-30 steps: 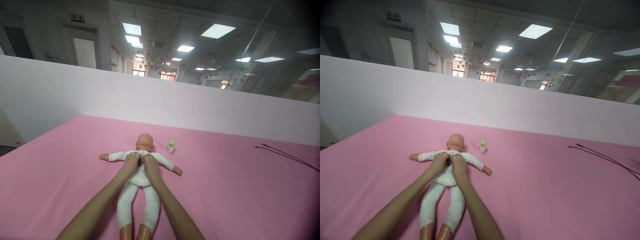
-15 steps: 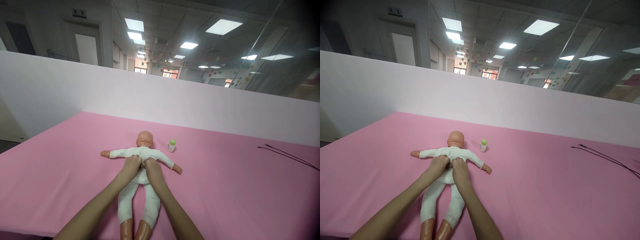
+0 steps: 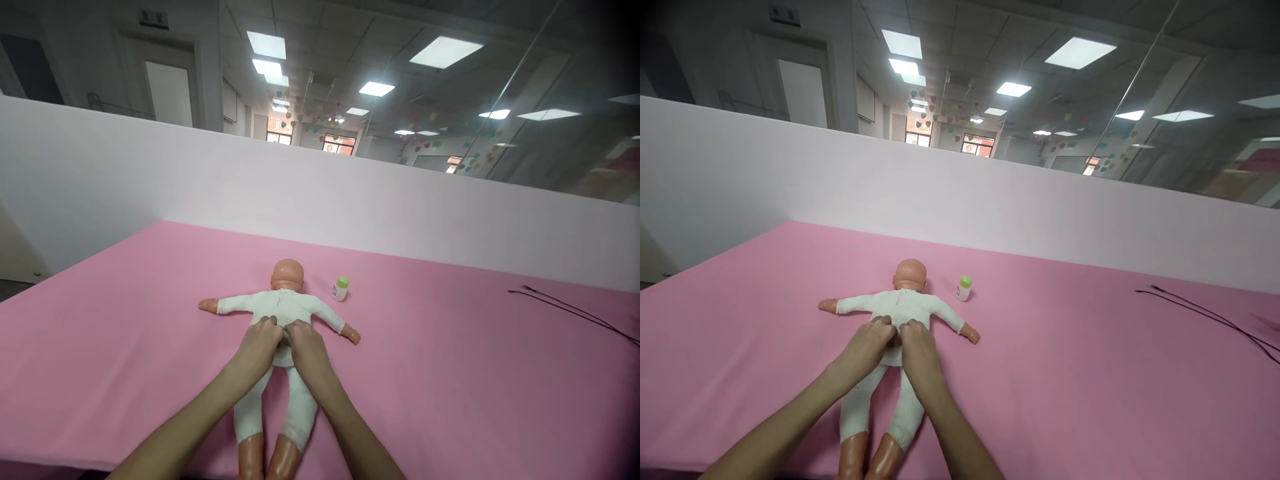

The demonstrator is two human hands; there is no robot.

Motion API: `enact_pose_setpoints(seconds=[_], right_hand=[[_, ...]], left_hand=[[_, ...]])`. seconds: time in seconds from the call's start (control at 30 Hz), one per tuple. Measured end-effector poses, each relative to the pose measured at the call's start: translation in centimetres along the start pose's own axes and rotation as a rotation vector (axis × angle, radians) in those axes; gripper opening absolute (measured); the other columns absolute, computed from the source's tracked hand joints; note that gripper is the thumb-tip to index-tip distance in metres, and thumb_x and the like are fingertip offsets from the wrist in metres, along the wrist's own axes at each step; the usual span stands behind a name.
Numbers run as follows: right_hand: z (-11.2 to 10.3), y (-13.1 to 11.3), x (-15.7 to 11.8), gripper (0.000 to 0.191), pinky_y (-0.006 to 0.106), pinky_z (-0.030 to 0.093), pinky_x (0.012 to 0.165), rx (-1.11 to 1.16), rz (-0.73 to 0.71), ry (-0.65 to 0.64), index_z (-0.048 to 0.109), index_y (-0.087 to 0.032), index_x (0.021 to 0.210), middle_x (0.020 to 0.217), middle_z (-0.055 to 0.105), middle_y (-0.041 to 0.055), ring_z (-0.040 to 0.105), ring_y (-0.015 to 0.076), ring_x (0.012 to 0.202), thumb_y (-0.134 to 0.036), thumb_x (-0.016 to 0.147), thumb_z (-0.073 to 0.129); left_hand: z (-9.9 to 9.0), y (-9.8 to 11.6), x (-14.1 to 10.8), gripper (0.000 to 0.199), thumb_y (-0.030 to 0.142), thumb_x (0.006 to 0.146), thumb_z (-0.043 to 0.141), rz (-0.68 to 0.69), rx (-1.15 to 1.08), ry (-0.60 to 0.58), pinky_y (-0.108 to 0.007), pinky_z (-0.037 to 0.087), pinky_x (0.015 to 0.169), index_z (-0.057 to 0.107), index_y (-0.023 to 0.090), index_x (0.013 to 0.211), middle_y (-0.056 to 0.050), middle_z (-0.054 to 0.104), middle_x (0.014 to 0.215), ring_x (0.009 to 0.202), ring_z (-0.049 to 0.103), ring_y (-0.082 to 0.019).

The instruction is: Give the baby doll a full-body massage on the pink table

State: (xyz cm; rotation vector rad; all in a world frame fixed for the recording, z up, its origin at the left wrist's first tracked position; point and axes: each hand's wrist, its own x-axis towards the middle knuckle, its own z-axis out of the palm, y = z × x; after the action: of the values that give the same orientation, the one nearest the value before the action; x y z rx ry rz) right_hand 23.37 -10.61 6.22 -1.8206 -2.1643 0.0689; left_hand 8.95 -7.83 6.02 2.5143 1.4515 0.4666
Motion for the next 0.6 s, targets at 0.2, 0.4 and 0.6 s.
enact_pose_setpoints(seconds=[0.2,0.4,0.6], right_hand=[[2.1,-0.5,1.2,0.034,0.034,0.039,0.068,-0.103,0.057,-0.014,0.07,-0.018,0.084,0.09,0.072,0.01,0.064,0.0235,0.082,0.001,0.092,0.043],[0.6,-0.2,-0.6,0.029,0.03,0.038,0.068,0.007,0.035,0.008,0.067,-0.021,0.08,0.093,0.07,0.0042,0.063,0.0194,0.086,-0.008,0.098,0.048],[0.3,-0.9,-3.0,0.026,0.03,0.038,0.067,-0.03,-0.001,-0.013,0.065,-0.022,0.081,0.09,0.068,0.0025,0.062,0.0197,0.086,-0.005,0.094,0.05]], left_hand=[[-0.6,1.0,1.3,0.036,-0.001,0.088,0.041,-0.037,0.189,-0.137,-0.034,0.044,0.069,0.074,0.015,0.087,-0.011,0.074,0.09,0.084,0.068,-0.025],[-0.8,0.1,-0.7,0.032,0.004,0.09,0.044,0.007,0.138,-0.087,-0.033,0.041,0.064,0.072,0.019,0.086,-0.008,0.073,0.088,0.078,0.066,-0.023],[-0.7,0.7,-2.9,0.033,0.002,0.088,0.046,0.008,0.128,-0.105,-0.036,0.042,0.061,0.07,0.021,0.079,-0.009,0.071,0.088,0.084,0.066,-0.027]])
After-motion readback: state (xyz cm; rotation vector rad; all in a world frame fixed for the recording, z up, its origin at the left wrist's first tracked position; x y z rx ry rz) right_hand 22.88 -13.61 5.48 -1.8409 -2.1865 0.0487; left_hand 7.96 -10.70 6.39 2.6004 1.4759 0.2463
